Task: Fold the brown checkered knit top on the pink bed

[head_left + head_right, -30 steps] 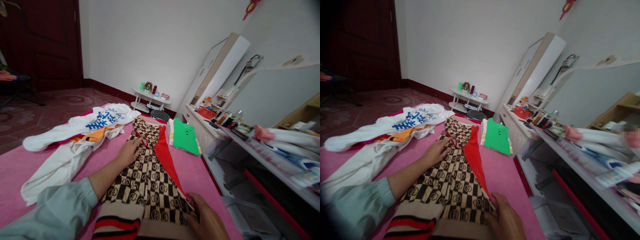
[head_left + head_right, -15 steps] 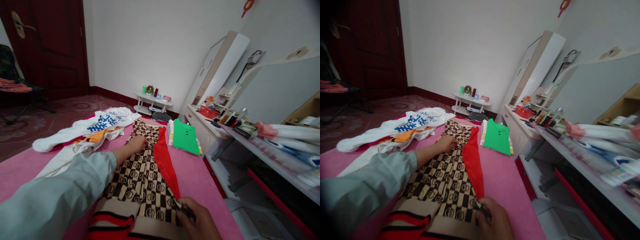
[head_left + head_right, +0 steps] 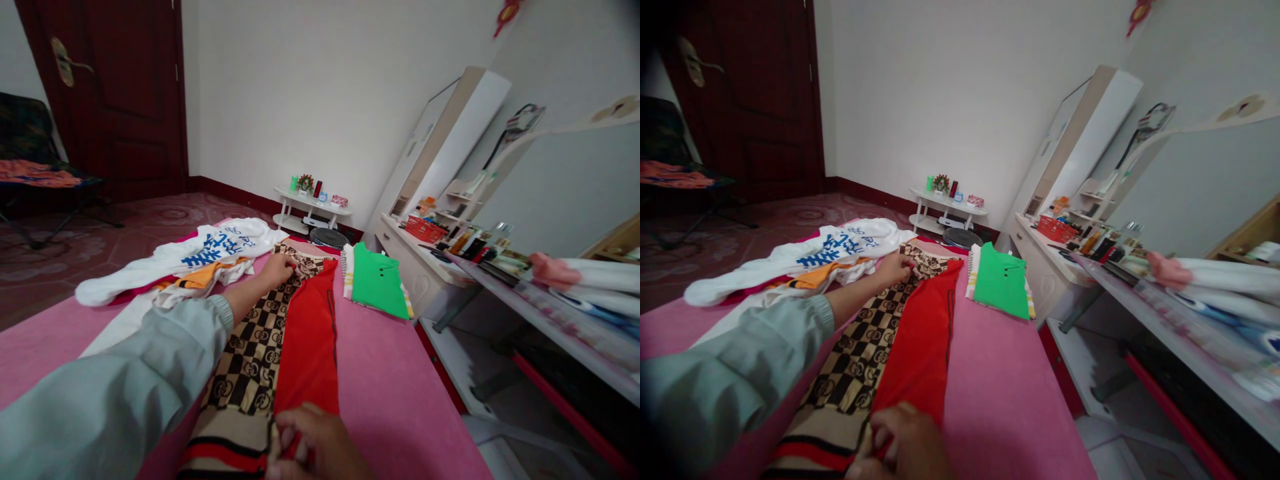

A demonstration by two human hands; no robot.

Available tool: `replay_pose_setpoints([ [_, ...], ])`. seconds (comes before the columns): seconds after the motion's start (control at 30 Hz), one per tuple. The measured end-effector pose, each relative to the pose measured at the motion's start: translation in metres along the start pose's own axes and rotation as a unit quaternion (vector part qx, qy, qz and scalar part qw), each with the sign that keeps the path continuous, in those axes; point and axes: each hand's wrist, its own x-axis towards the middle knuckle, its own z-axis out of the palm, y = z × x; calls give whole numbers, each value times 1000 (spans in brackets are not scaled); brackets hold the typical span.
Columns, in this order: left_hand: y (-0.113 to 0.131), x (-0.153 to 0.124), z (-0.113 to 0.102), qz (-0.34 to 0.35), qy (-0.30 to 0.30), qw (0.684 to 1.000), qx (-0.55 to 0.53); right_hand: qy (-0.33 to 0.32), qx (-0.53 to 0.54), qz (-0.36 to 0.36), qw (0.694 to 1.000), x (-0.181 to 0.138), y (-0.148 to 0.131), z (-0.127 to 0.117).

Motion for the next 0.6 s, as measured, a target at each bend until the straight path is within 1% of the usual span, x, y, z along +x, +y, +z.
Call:
replay_pose_setpoints([
  [0.03,-7,-6,4,-15,6,1000,-10,-28,-22,3,999,4,4,2],
  [0.07,-13,-12,8,-29,13,999,-20,-40,-33,4,999,8,7,1],
  [0.1,-19,-17,13,-41,21,998,-30,-33,-35,3,999,12,8,-2],
  [0.17,-28,-27,22,-57,38,996,-53,28,-24,-1,999,24,11,-17],
  [0.23,-34,-34,31,-63,56,994,-74,96,-17,-13,995,44,13,-40],
  [0.33,-37,-38,42,-63,76,991,-93,179,-39,-63,981,93,22,-83],
  [0.43,-40,-39,48,-63,77,991,-90,253,-112,-104,955,154,33,-124],
  [0.53,-43,-40,50,-69,78,992,-75,332,-206,-101,915,213,40,-155],
  [0.6,-43,-40,49,-71,73,993,-57,360,-242,-88,897,247,42,-169],
])
